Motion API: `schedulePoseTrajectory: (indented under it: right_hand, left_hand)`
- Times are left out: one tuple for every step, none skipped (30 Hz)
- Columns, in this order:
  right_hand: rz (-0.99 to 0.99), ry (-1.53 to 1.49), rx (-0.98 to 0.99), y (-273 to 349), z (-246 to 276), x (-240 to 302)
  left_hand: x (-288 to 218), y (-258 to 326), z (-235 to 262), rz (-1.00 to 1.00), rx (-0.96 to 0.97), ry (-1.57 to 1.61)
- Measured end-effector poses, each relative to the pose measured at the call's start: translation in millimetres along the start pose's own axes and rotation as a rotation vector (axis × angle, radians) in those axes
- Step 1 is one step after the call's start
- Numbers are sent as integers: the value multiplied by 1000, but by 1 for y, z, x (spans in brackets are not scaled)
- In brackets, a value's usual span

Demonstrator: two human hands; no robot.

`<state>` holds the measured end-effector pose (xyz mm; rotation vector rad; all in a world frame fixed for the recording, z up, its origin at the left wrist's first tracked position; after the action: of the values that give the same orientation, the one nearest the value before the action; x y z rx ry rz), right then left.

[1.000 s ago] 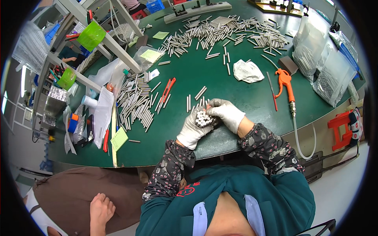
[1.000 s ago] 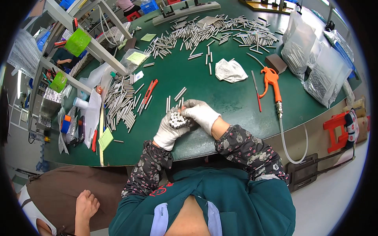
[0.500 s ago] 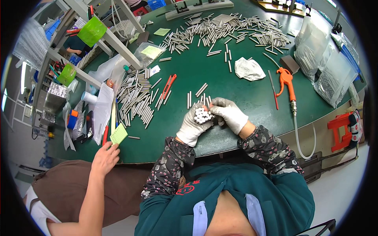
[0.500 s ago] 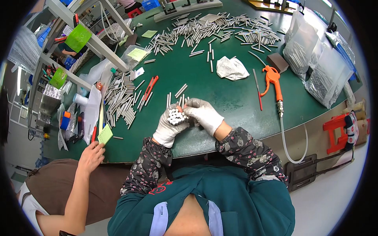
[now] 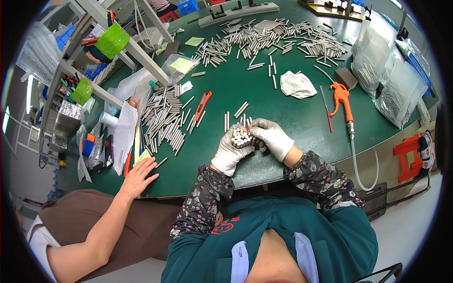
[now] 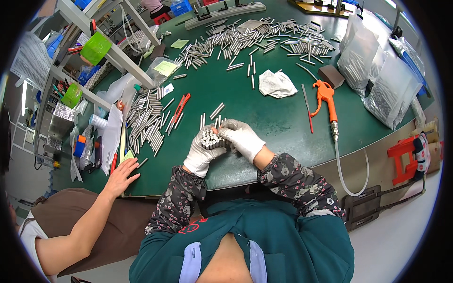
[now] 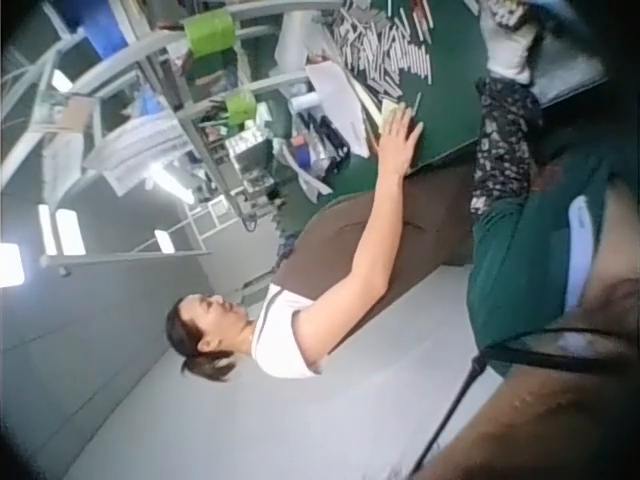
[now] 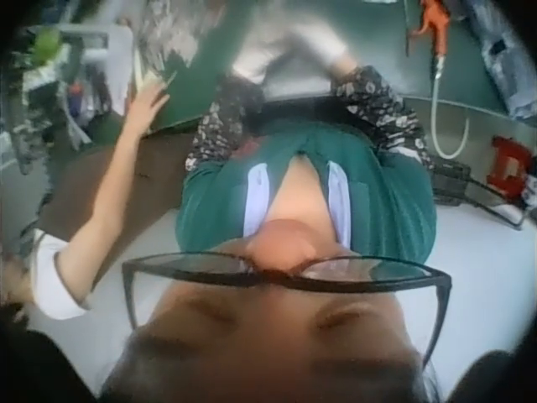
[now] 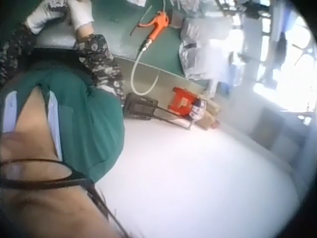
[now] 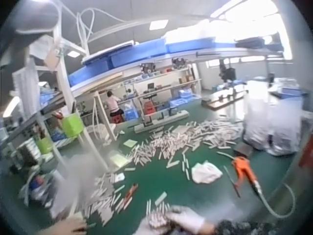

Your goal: The recorder is manually inserting small metal pins into a circular assembly jig at a factory workbench and then uses a sanding block to level or deburr them.

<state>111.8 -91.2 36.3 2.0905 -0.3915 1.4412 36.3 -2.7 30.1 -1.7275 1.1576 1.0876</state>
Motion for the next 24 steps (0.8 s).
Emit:
schedulePoseTrajectory:
  right_hand:
    - [-2, -15, -6, 0, -1, 1]
    - [-4, -30, -12, 0, -1, 1]
    - [-4, -29, -12, 0, -2, 2]
    - [-8, -32, -8, 0, -2, 2]
    - [-12, -34, -4, 0, -2, 2]
    - [-11, -34, -4, 0, -1, 2]
    - [-13, -42, -9, 0, -1, 1]
    - [-15, -47, -13, 0, -1, 1]
    - [-15, -45, -13, 0, -2, 1]
    - [-14, -27, -19, -1, -3, 2]
    - [-16, -13, -27, -1, -3, 2]
    - [-17, -13, -27, 0, -3, 3]
    - [-18, 0, -30, 0, -3, 4]
    - [-17, 13, -33, 1, -3, 5]
    - [-19, 14, -32, 1, -4, 6]
    - [-23, 21, -31, 1, -4, 6]
    - [-28, 27, -31, 2, -4, 7]
    - [-29, 28, -31, 2, -4, 7]
    - [-16, 28, -24, 2, -5, 7]
    - [-2, 29, -16, 2, -6, 8]
    - [-4, 30, -14, 3, -7, 9]
    - [36, 49, -19, 5, -9, 12]
    - [77, 68, -25, 6, -10, 14]
    - [77, 68, -24, 6, -10, 12]
  left_hand:
    - [1, 0, 2, 11, 10, 15]
    - [2, 0, 3, 23, 20, 30]
    - [3, 0, 3, 22, 20, 30]
    - [3, 1, 3, 29, 10, 36]
    - [4, 0, 3, 36, 1, 41]
    - [3, 0, 3, 36, 2, 41]
    - [3, 0, 2, 42, 6, 58]
    - [3, 0, 2, 46, 11, 75]
    - [2, 0, 3, 44, 11, 76]
    - [2, 0, 3, 47, 16, 82]
    - [1, 0, 1, 53, 21, 87]
    - [-1, 0, -1, 54, 20, 88]
    - [-4, 0, -4, 51, -2, 104]
    - [-7, 0, -5, 47, -24, 119]
    - [-6, -1, -4, 47, -25, 120]
    - [-6, -1, -4, 38, -11, 113]
    - [-6, -1, -4, 29, 5, 107]
    - [-6, -1, -5, 29, 4, 108]
    - [-8, -2, -6, 25, 9, 110]
    - [-9, -1, -7, 20, 12, 111]
    - [-8, -1, -6, 20, 9, 112]
    - [-7, 0, -3, 11, 2, 96]
    - [-5, 0, -2, 1, -3, 80]
    - [-4, 0, -1, 1, -3, 81]
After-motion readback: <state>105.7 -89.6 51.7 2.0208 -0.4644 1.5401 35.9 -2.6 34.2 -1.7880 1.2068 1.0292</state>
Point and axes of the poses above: each hand's wrist, its own y-axis away from the middle knuckle, its own z-axis out of the back of the hand, x = y × z, the point moved 5 cm from there along -y, towards the middle knuckle, and after that the axes turned 4 degrees about -z, right-handed, at the moved point
